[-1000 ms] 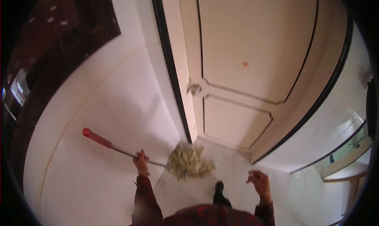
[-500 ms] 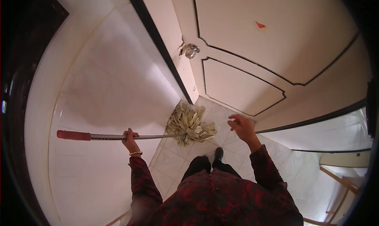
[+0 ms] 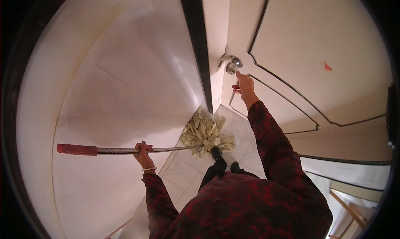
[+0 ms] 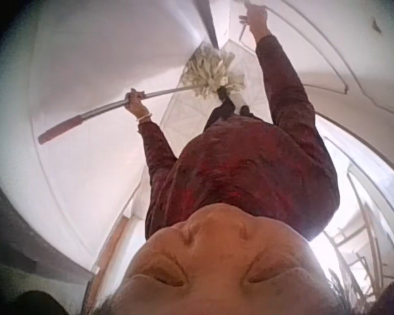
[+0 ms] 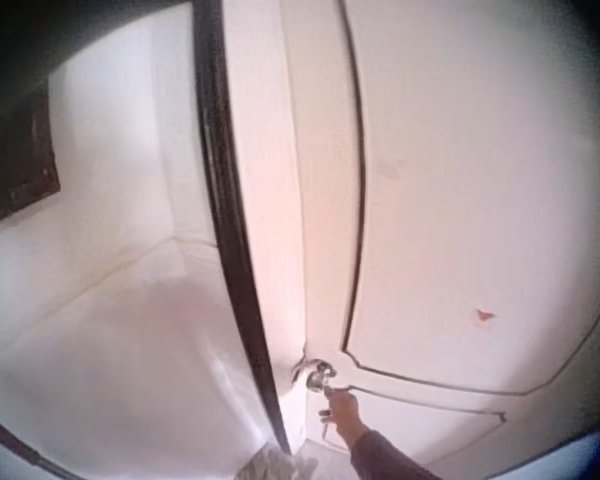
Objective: The person cleans the bathroom and hallway by pouring a basin of water into the squat toilet, wiping a mirror with a cloth, hanging a clothes hanger onto a rack, and mopping the tiled floors with a mop.
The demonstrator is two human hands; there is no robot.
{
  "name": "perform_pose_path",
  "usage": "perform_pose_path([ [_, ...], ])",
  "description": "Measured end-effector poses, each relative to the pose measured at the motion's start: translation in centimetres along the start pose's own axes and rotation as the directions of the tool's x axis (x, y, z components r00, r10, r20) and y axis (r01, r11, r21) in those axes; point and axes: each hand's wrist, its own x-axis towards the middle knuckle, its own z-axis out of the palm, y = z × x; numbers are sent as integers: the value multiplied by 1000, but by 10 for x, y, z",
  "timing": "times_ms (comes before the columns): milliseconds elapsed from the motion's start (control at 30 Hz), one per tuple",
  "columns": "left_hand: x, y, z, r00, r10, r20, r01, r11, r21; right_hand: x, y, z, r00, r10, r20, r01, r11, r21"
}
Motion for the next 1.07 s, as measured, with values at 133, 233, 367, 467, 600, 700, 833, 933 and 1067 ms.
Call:
perform_pose_path([
  [133, 13, -3, 8, 1000, -20, 0, 20, 1000, -22, 44, -7, 34, 993, 93, -74, -82, 987, 140],
  [233, 12, 3, 16, 999, -31, -24, 31, 1000, -5, 49, -14, 58, 962, 179, -206, -151, 978, 146],
  [367, 13, 3, 17, 999, -32, -22, 32, 999, -25, 67, -6, 61, 946, 177, -273, -112, 965, 235],
  [467, 14, 4, 18, 998, -32, -55, 31, 999, -27, 61, 12, 60, 988, 69, -138, 7, 871, 491],
  [600, 18, -2, 12, 999, -30, -40, 28, 998, -53, 66, 15, 62, 989, 115, 93, -144, 589, 795],
  [700, 18, -6, 11, 997, -31, -67, 28, 999, -46, 79, 16, 51, 974, 4, 227, -198, 506, 839],
  [833, 16, -22, -4, 998, -16, -67, 13, 999, -36, 94, 3, 51, 998, 25, 66, -64, 703, 708],
  [933, 16, -29, -15, 998, -20, -59, 19, 1000, -13, 105, -18, 46, 999, -40, 33, 18, 860, 509],
  [1067, 25, -57, -48, 999, -37, -19, 36, 998, -51, 89, -62, 40, 977, -143, -160, 131, 988, -85],
])
